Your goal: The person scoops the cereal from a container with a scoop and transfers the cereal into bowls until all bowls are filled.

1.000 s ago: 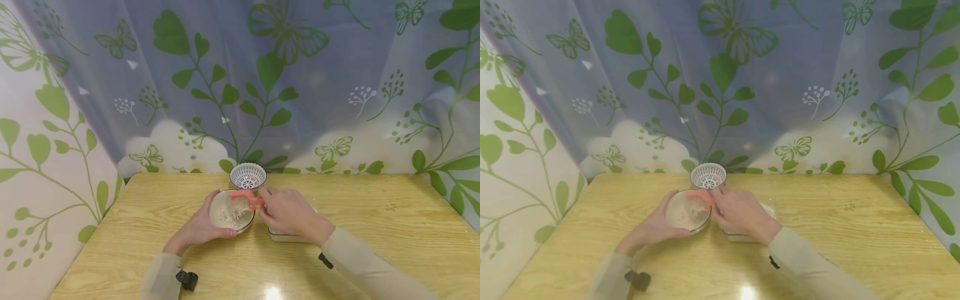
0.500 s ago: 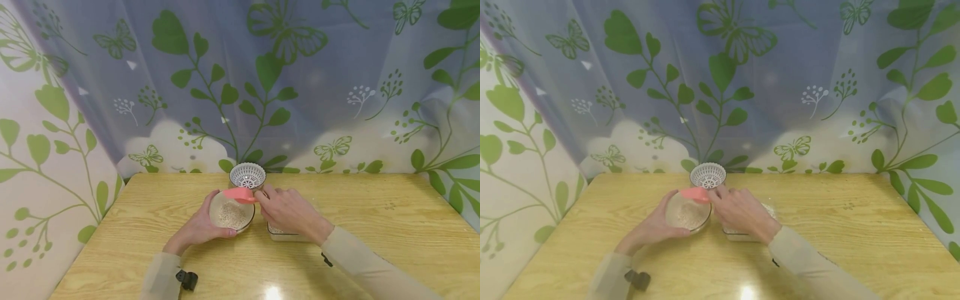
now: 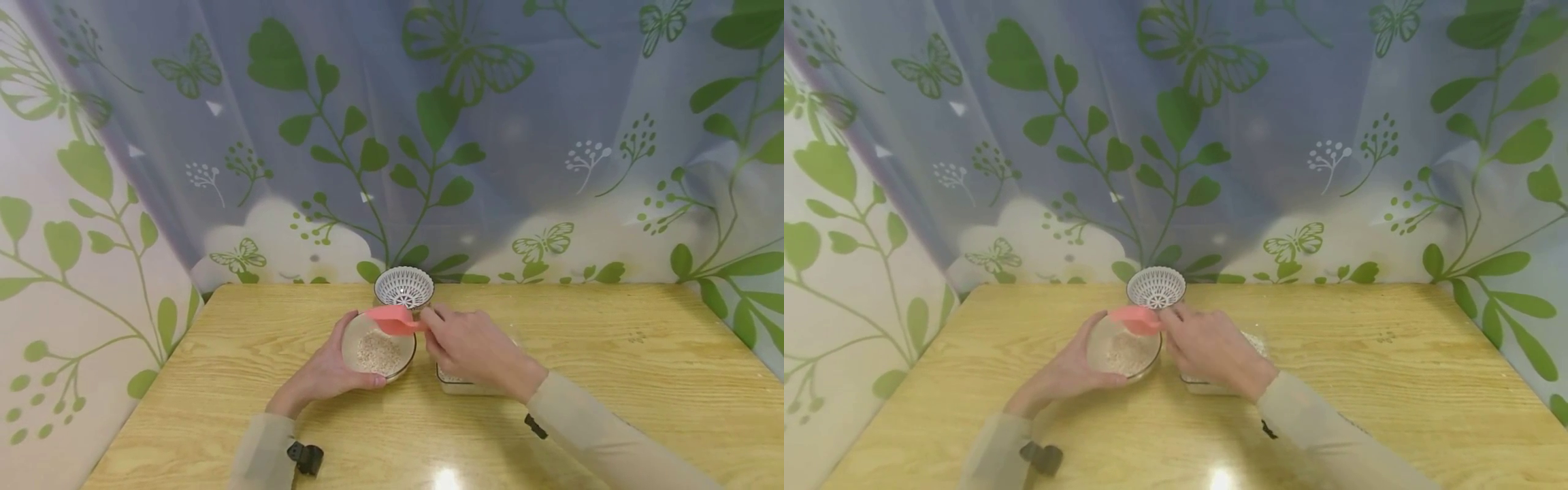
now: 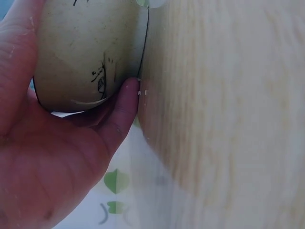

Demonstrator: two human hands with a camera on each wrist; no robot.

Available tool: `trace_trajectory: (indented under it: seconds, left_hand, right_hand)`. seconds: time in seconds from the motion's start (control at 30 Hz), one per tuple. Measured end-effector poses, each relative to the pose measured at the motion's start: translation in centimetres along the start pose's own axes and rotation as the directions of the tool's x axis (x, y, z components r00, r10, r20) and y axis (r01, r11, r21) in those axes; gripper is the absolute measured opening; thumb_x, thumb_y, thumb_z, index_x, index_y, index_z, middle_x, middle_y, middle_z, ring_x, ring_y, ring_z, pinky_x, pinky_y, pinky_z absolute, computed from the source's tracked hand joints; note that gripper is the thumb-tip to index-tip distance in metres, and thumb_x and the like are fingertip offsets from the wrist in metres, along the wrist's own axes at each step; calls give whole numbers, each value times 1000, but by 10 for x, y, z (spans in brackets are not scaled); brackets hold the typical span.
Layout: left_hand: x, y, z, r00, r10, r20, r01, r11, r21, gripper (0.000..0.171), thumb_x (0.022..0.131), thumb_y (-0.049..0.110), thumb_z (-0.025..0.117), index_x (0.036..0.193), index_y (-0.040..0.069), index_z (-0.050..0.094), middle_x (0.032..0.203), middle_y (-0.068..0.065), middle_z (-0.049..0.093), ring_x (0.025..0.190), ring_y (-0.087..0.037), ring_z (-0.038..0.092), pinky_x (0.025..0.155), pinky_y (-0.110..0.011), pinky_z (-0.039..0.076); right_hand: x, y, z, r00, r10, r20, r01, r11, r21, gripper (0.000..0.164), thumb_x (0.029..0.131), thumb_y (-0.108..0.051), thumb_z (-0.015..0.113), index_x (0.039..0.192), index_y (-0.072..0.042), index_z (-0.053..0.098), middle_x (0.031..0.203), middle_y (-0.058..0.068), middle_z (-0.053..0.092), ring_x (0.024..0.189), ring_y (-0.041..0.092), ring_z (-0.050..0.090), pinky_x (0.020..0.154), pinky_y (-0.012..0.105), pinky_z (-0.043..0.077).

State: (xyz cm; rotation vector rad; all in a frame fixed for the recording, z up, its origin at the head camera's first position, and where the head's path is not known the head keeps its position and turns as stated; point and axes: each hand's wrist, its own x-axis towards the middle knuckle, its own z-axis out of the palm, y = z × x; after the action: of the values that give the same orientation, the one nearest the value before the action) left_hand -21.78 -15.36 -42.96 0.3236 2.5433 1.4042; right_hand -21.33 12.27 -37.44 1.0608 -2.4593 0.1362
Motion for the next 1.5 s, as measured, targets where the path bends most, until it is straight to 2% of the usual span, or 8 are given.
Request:
trace_trajectory:
  seconds: [0.07, 0.13, 0.33, 0.47, 0.73, 1.03, 1.23, 1.5]
  left_hand:
    - [0, 1, 0, 1000, -7, 3, 7, 1000, 10, 130, 66, 44, 95, 164, 20, 13, 154, -16, 47, 136, -33, 51, 114, -61, 40]
    - [-1, 2, -1, 1000, -13, 1, 13, 999, 34, 132, 66, 46, 95, 165, 20, 11, 156, -18, 45, 139, -35, 49, 115, -63, 39]
    - [-4, 5, -3, 1000, 7, -7, -6, 992, 125, 137, 66, 52, 93, 166, 14, 7, 164, -20, 34, 146, -40, 42, 118, -65, 35]
    - [-8, 9, -4, 999, 32, -5, -30, 981, 190, 135, 69, 56, 89, 165, 9, 7, 167, -20, 25, 148, -41, 38, 119, -64, 33]
    - [-12, 19, -2, 989, 115, -96, -72, 926, 370, 130, 71, 71, 79, 166, 22, 6, 169, -14, 17, 150, -42, 31, 114, -67, 38]
    - [-14, 42, 5, 954, 242, -177, -149, 896, 419, 125, 71, 74, 78, 166, 25, 14, 167, -12, 28, 152, -39, 31, 116, -68, 36]
    - [-13, 53, 10, 936, 310, -167, -196, 854, 482, 121, 72, 70, 79, 164, 16, 22, 163, -14, 33, 150, -39, 33, 118, -66, 33]
    - [-11, 67, 23, 943, 322, -88, -239, 836, 494, 117, 74, 71, 77, 164, 20, 22, 165, -11, 32, 152, -38, 30, 123, -62, 28]
  right_hand:
    - [0, 0, -2, 993, 98, 63, -106, 984, 145, 6, 97, -19, 59, 95, -16, 54, 77, -7, 52, 55, 5, 35, 47, 18, 29]
    - [1, -1, -5, 970, 190, 151, -226, 933, 280, 5, 97, -21, 56, 98, -16, 57, 77, -7, 54, 56, 6, 37, 49, 21, 32]
    - [0, 4, -11, 870, 335, 362, -491, 657, 572, 8, 99, -18, 53, 100, -12, 59, 68, -4, 47, 55, 9, 38, 48, 21, 32]
    - [-4, 10, -15, 844, 363, 395, -537, 555, 636, 9, 98, -16, 55, 94, -9, 59, 67, -3, 43, 55, 9, 34, 47, 20, 29]
    - [-19, 26, -29, 785, 403, 470, -616, 428, 662, 13, 94, -15, 57, 93, -3, 60, 62, -4, 36, 51, 10, 28, 46, 21, 25]
    - [-53, 53, -43, 722, 411, 557, -683, 295, 668, 17, 94, -12, 53, 94, 5, 55, 59, -5, 34, 47, 8, 23, 43, 20, 24]
    - [-73, 68, -47, 704, 362, 611, -704, 246, 666, 17, 97, -13, 51, 94, 4, 52, 56, -7, 29, 47, 8, 18, 43, 21, 20]
    - [-82, 76, -44, 667, 259, 699, -744, 186, 642, 20, 102, -16, 49, 93, 2, 47, 57, -7, 24, 49, 9, 14, 44, 22, 16]
